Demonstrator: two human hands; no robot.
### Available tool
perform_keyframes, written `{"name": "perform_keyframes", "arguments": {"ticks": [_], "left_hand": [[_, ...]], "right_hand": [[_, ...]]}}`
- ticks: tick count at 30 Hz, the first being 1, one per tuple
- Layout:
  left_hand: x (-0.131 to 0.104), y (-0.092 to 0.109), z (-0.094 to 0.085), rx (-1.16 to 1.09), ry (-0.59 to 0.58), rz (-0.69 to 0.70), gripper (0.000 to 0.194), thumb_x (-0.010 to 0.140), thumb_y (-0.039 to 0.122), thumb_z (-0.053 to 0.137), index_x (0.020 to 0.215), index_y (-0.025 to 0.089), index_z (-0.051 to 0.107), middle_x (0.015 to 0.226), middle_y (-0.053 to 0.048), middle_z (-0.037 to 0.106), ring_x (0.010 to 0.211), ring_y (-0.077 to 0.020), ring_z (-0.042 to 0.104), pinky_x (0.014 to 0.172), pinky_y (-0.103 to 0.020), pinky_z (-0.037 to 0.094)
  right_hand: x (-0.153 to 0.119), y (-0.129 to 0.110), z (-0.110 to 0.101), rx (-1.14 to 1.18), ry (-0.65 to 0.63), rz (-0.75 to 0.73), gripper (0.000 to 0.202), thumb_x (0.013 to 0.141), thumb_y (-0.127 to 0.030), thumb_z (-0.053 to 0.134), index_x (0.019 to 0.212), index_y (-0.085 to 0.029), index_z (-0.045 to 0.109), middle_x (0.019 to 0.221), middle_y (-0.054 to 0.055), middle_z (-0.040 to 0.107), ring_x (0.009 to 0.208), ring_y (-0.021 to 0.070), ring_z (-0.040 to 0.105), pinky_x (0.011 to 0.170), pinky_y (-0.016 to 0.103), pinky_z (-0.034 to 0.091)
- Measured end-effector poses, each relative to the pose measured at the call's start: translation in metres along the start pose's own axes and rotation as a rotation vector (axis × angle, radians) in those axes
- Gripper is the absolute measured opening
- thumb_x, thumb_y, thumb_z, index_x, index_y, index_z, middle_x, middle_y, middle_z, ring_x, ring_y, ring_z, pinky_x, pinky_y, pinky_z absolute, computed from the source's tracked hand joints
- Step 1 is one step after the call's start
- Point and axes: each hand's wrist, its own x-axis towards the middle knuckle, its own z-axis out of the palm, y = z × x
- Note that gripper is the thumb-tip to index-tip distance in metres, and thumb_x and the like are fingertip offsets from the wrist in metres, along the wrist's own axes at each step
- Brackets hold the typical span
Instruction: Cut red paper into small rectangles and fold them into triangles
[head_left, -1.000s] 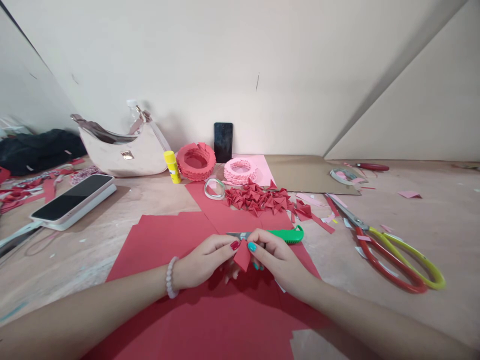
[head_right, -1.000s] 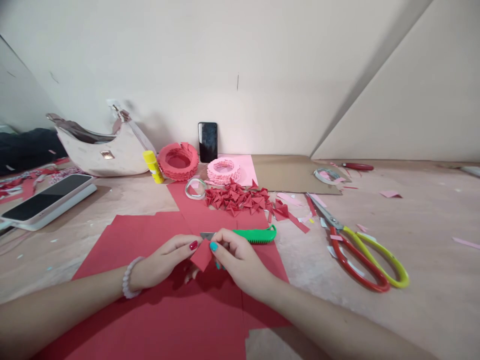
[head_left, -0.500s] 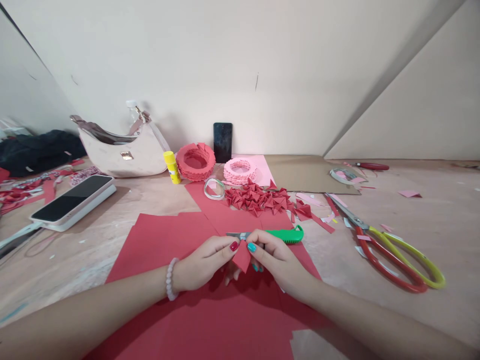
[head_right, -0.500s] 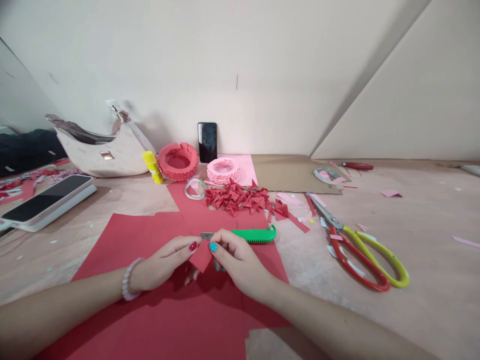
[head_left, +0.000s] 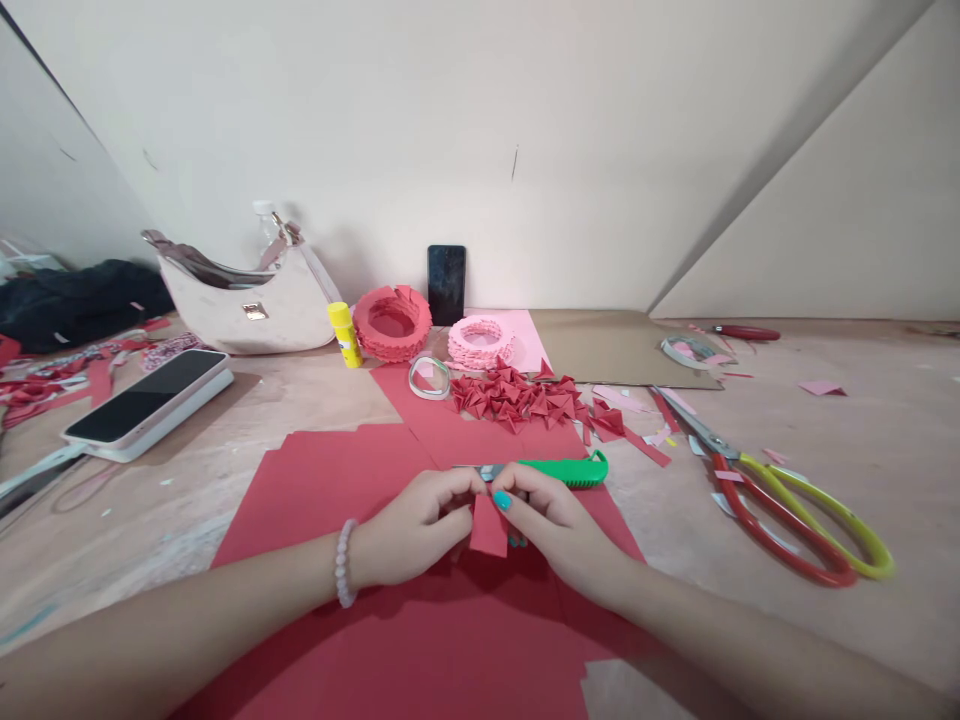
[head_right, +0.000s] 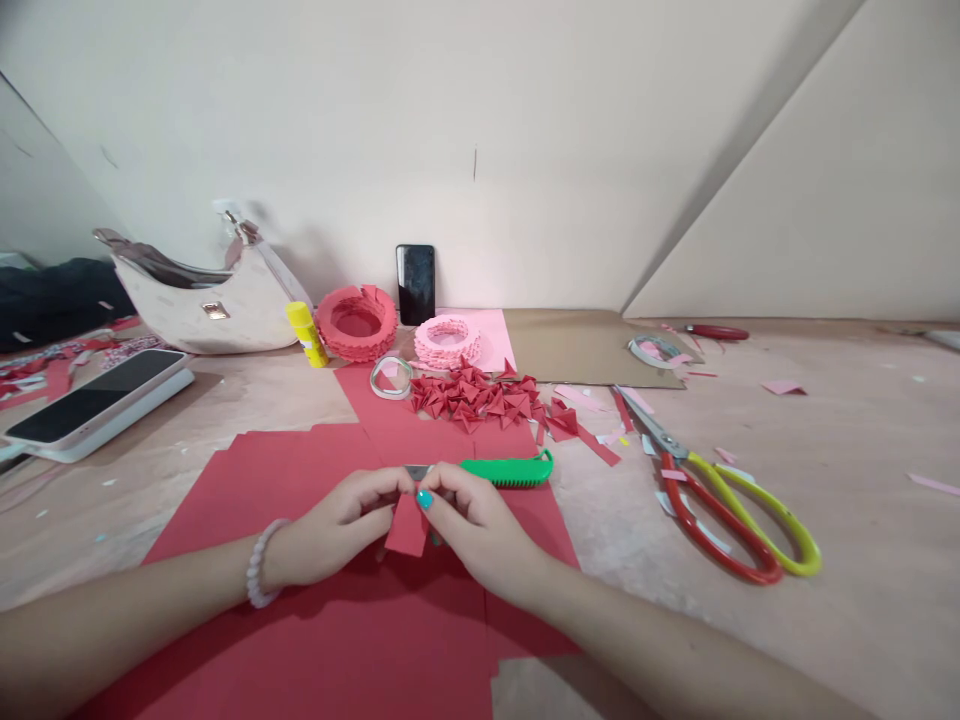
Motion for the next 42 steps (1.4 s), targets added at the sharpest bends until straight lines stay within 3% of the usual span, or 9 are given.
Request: {"name": "perform_keyframes", "arguments": {"ticks": [6,9,13,18,22,25,29,32,42], "left_hand": [[0.0006,0.0009,0.0007,0.340,0.066,0.104,0.018,0.069,0.003,0.036,0.065,0.015,0.048,0.056,0.005,0.040,0.053,-0.0079,0.036,0.053,-0.018,0.029],[0.0015,0.0022,0.0003,0.281,0.081,0.053,0.023,0.073,0.005,0.032,0.072,0.015,0.052,0.060,0.004,0.047,0.054,-0.0086,0.041,0.056,-0.018,0.034],[0.0014,0.0026,0.0002,0.092,0.064,-0.039,0.023,0.076,0.010,0.031,0.078,0.014,0.053,0.058,0.003,0.051,0.049,-0.0087,0.046,0.051,-0.018,0.038],[0.0014,0.0014,0.0001,-0.023,-0.021,-0.129,0.023,0.077,0.015,0.033,0.057,0.015,0.044,0.047,0.004,0.047,0.045,-0.0087,0.048,0.049,-0.018,0.039],[0.0029,-0.0012,-0.0017,-0.048,0.008,-0.135,0.019,0.073,0.013,0.036,0.054,0.016,0.038,0.050,0.005,0.042,0.050,-0.0078,0.045,0.053,-0.017,0.038],[0.0027,-0.0042,-0.0025,-0.132,0.020,-0.187,0.016,0.071,0.016,0.038,0.055,0.016,0.039,0.052,0.006,0.039,0.051,-0.0078,0.042,0.054,-0.018,0.038],[0.0002,-0.0060,-0.0023,-0.297,-0.047,-0.246,0.016,0.073,0.021,0.035,0.070,0.016,0.050,0.052,0.004,0.047,0.048,-0.0100,0.048,0.051,-0.021,0.039],[-0.0007,-0.0041,-0.0027,-0.306,-0.012,-0.258,0.019,0.075,0.023,0.034,0.079,0.016,0.051,0.048,0.005,0.047,0.046,-0.0106,0.051,0.050,-0.021,0.038],[0.0042,-0.0031,-0.0038,-0.274,-0.095,-0.185,0.024,0.082,0.026,0.039,0.065,0.014,0.049,0.050,0.003,0.053,0.045,-0.0077,0.051,0.050,-0.018,0.041]], "right_hand": [[-0.0019,0.0002,0.0010,-0.258,0.012,-0.109,0.016,0.081,-0.013,0.037,0.067,-0.019,0.041,0.063,-0.003,0.041,0.058,0.0102,0.038,0.055,0.022,0.033],[-0.0050,-0.0016,-0.0010,-0.306,0.064,-0.230,0.009,0.078,-0.012,0.042,0.083,-0.020,0.043,0.074,-0.001,0.046,0.065,0.0119,0.043,0.060,0.023,0.037],[-0.0068,-0.0031,-0.0029,-0.444,0.078,-0.385,0.030,0.069,-0.018,0.058,0.096,-0.020,0.045,0.086,0.004,0.052,0.076,0.0167,0.047,0.068,0.029,0.039],[-0.0042,0.0005,-0.0020,-0.338,0.151,-0.242,0.020,0.079,-0.011,0.042,0.094,-0.021,0.051,0.083,0.004,0.059,0.073,0.0147,0.053,0.065,0.027,0.042],[-0.0018,0.0033,-0.0021,-0.122,0.144,-0.175,0.021,0.078,-0.010,0.040,0.092,-0.020,0.052,0.081,0.002,0.057,0.065,0.0118,0.053,0.057,0.023,0.043],[-0.0014,0.0033,-0.0022,-0.070,0.120,-0.172,0.021,0.075,-0.007,0.040,0.084,-0.020,0.053,0.076,0.001,0.055,0.061,0.0104,0.050,0.055,0.022,0.042],[-0.0024,0.0010,-0.0024,-0.114,0.121,-0.218,0.023,0.072,-0.002,0.038,0.076,-0.020,0.052,0.074,0.000,0.055,0.064,0.0109,0.050,0.058,0.022,0.041],[-0.0030,-0.0011,-0.0022,-0.165,0.118,-0.249,0.024,0.070,-0.001,0.037,0.074,-0.020,0.052,0.074,0.000,0.055,0.068,0.0115,0.051,0.063,0.023,0.040],[-0.0048,-0.0045,-0.0036,-0.128,0.044,-0.230,0.018,0.077,-0.006,0.037,0.077,-0.020,0.049,0.076,0.000,0.051,0.070,0.0116,0.048,0.064,0.023,0.039]]}}
